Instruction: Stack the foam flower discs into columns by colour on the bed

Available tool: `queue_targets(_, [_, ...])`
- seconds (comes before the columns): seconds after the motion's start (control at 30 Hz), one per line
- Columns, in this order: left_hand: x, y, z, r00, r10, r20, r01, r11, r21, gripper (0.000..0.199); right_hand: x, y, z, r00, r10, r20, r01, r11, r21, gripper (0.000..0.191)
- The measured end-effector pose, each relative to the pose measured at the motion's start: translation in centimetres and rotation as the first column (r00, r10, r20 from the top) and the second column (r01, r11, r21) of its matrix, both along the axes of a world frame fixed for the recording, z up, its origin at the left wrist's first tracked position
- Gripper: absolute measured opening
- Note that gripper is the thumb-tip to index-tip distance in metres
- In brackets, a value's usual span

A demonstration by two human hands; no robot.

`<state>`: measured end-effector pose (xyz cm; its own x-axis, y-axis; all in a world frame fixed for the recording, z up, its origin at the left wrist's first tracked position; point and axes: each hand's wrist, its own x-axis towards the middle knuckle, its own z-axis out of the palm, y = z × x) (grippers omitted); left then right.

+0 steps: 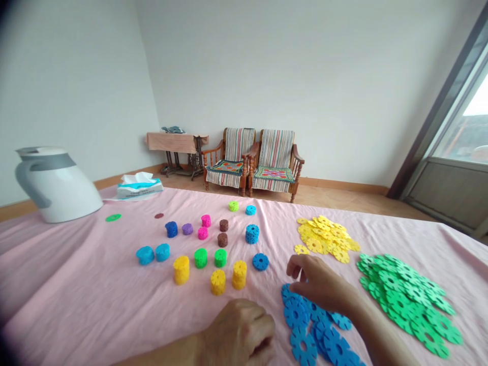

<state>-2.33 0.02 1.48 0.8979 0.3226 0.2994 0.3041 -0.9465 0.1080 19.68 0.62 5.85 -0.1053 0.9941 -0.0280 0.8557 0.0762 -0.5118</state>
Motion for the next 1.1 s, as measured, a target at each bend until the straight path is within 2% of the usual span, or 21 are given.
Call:
queue_targets(0.1, [0.1, 0.1, -0.1, 1.000, -0.010, 0.000, 0.010, 0.999, -0.031, 0.016, -0.2, -0.6, -0.1, 0.999, 0.037, 0.033, -0.034, 0.996, -0.084, 0.020])
queue_targets(0.27, [0.3, 0.3, -0.7, 1.000, -0.006, 0.017, 0.008, 0.998, -0.062, 0.016, -0.8, -0.5, -0.2, 0.998, 0.022, 0.061, -0.014, 0.991, -0.130, 0.025])
queue_targets(0.37, [0.3, 0.3, -0.7, 1.000, -0.001, 0.014, 0.002, 0.996, -0.086, 0.015, -0.6, -0.2, -0.3, 0.999, 0.029, -0.012, -0.031, 0.983, -0.181, 0.025])
queue_targets(0.47, [0.3, 0.3, -0.6, 1.000, 0.005, 0.008, -0.004, 0.995, -0.095, 0.016, -0.2, 0.1, -0.3, 0.991, 0.047, -0.127, -0.073, 0.975, -0.209, 0.016])
queue_targets(0.57, [0.3, 0.2, -0.4, 1.000, 0.014, 0.002, -0.013, 0.996, -0.090, 0.017, 0.3, 0.5, -0.3, 0.969, 0.090, -0.229, -0.138, 0.969, -0.207, 0.004])
queue_targets(0.63, [0.2, 0.1, -0.3, 1.000, 0.010, -0.001, -0.010, 0.996, -0.083, 0.017, 0.7, 0.8, -0.4, 0.961, 0.091, -0.262, -0.142, 0.972, -0.185, 0.004])
queue_targets(0.7, [0.2, 0.2, -0.4, 1.000, 0.003, -0.002, -0.003, 0.997, -0.078, 0.016, 1.1, 1.2, -0.8, 0.959, 0.053, -0.277, -0.092, 0.987, -0.130, 0.007])
queue_targets(0.83, [0.3, 0.3, -0.5, 1.000, -0.007, 0.000, 0.007, 0.998, -0.059, 0.016, 1.0, 2.3, -1.5, 0.917, -0.105, -0.384, 0.120, 0.993, 0.015, 0.017])
queue_targets(0.93, [0.3, 0.3, -0.5, 1.000, -0.011, -0.002, 0.011, 0.999, -0.046, 0.016, -0.3, 2.9, -1.3, 0.862, -0.197, -0.467, 0.216, 0.976, -0.012, 0.020])
queue_targets(1.1, [0.3, 0.4, -0.8, 1.000, 0.006, 0.000, -0.006, 0.999, -0.054, 0.015, -3.3, 3.9, -0.7, 0.804, -0.264, -0.533, 0.246, 0.963, -0.106, 0.017])
